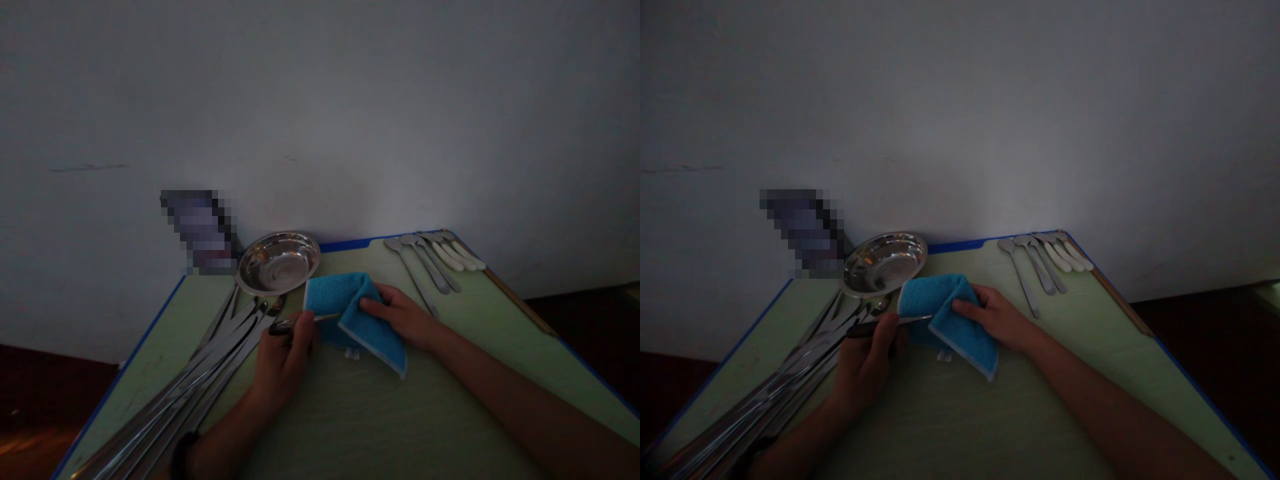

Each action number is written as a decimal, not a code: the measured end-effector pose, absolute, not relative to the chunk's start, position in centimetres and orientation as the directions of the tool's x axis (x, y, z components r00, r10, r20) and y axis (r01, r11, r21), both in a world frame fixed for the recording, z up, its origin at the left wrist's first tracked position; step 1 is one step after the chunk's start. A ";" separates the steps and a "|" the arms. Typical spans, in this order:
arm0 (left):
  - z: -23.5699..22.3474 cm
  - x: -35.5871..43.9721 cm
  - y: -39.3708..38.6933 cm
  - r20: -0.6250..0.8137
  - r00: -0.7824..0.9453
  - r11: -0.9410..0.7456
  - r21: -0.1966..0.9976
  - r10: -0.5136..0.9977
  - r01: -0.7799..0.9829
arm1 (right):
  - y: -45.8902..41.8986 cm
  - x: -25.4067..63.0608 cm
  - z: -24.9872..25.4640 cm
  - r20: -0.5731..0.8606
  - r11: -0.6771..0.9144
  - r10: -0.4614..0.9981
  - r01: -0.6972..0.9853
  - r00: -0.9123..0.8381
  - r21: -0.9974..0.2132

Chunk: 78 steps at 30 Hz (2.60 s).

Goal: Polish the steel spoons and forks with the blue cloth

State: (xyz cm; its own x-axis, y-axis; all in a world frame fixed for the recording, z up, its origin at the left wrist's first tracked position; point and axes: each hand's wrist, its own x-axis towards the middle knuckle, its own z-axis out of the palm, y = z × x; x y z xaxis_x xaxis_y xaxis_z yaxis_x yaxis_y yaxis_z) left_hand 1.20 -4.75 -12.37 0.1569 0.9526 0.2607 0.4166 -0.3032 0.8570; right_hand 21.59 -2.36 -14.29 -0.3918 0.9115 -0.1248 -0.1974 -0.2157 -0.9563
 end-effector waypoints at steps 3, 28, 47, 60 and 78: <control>-12.2 1.2 -4.8 0.248 0.175 -0.300 0.860 0.953 0.413 | -2.4 21.4 -14.4 -0.133 -0.214 0.920 -0.186 -0.370 -0.959; -5.1 -1.3 -2.7 0.066 0.464 -0.395 0.638 0.883 0.661 | -1.8 23.7 -7.8 0.098 0.235 0.950 0.472 -0.298 -0.849; 3.2 0.0 -2.4 0.144 0.608 -0.601 0.437 0.781 0.669 | -2.9 22.5 2.7 -0.039 0.594 0.720 0.645 -0.693 -0.482; 3.9 1.0 -3.2 0.337 0.628 -0.713 0.363 0.701 0.600 | -3.2 23.8 3.7 0.063 0.562 0.743 0.570 -0.666 -0.599; 3.8 1.8 -4.2 0.382 0.526 -0.649 0.402 0.760 0.646 | -2.8 23.3 3.4 0.353 0.464 0.885 0.607 -0.302 -0.645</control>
